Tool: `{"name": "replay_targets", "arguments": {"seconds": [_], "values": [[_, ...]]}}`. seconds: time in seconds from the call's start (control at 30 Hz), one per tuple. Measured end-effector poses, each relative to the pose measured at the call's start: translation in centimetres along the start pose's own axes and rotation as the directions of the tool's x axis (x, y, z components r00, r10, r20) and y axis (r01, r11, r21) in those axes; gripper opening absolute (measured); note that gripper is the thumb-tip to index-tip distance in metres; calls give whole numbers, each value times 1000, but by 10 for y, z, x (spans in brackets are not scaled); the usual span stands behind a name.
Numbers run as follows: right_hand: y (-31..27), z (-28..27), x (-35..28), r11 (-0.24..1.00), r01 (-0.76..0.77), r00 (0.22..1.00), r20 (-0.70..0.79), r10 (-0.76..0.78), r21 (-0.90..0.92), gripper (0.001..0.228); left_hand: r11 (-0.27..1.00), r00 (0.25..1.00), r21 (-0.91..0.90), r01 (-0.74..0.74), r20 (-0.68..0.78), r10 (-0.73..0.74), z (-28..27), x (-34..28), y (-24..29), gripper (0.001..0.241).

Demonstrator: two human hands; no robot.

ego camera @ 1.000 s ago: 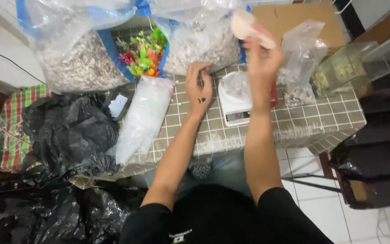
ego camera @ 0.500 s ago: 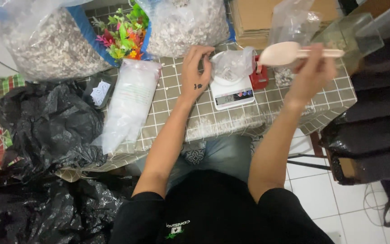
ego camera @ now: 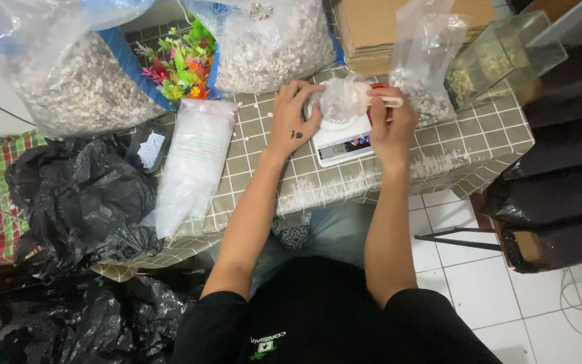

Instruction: Packaging and weighing aquarium gravel into small plastic bags using a scoop and a digital scale

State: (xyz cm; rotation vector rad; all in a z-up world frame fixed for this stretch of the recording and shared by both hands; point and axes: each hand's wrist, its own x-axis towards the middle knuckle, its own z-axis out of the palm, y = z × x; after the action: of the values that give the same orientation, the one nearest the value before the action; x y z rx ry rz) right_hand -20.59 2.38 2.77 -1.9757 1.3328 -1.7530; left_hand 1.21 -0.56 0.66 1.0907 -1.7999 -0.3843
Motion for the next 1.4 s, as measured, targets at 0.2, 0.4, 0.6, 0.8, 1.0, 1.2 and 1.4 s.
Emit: {"name": "replay_targets", "arguments": {"seconds": [0.2,0.4,0.6,0.8,1.0,1.2,1.4], "values": [[0,-2,6,971,-184,983,24,183,152,44,997,999,76,19,39,-22,5,-1,-11,28],[-4,12,-4,993,-114,994,-5,114,18,32,1000,995,27,2,99,-5,1,-5,-14,38],[13,20,-1,897,-377,910,-87,405,229,41,997,986,51,-53,162,44,-6,-1,-11,50],[24,4,-5,888,-351,934,168,314,296,42,999,993,9,-45,107,44,-2,-5,-18,43],[2,19,-5,655,-603,733,-9,681,455,35,999,999,-18,-43,1,43,-5,2,-1,17],[3,9,-7,531,-549,632,-94,769,646,41,983,988,102,-150,-10,152,-6,4,10,9],[-5,-10,0,632,-518,653,-211,728,577,34,995,1000,94,-24,20,22,-8,4,18,42]]}}
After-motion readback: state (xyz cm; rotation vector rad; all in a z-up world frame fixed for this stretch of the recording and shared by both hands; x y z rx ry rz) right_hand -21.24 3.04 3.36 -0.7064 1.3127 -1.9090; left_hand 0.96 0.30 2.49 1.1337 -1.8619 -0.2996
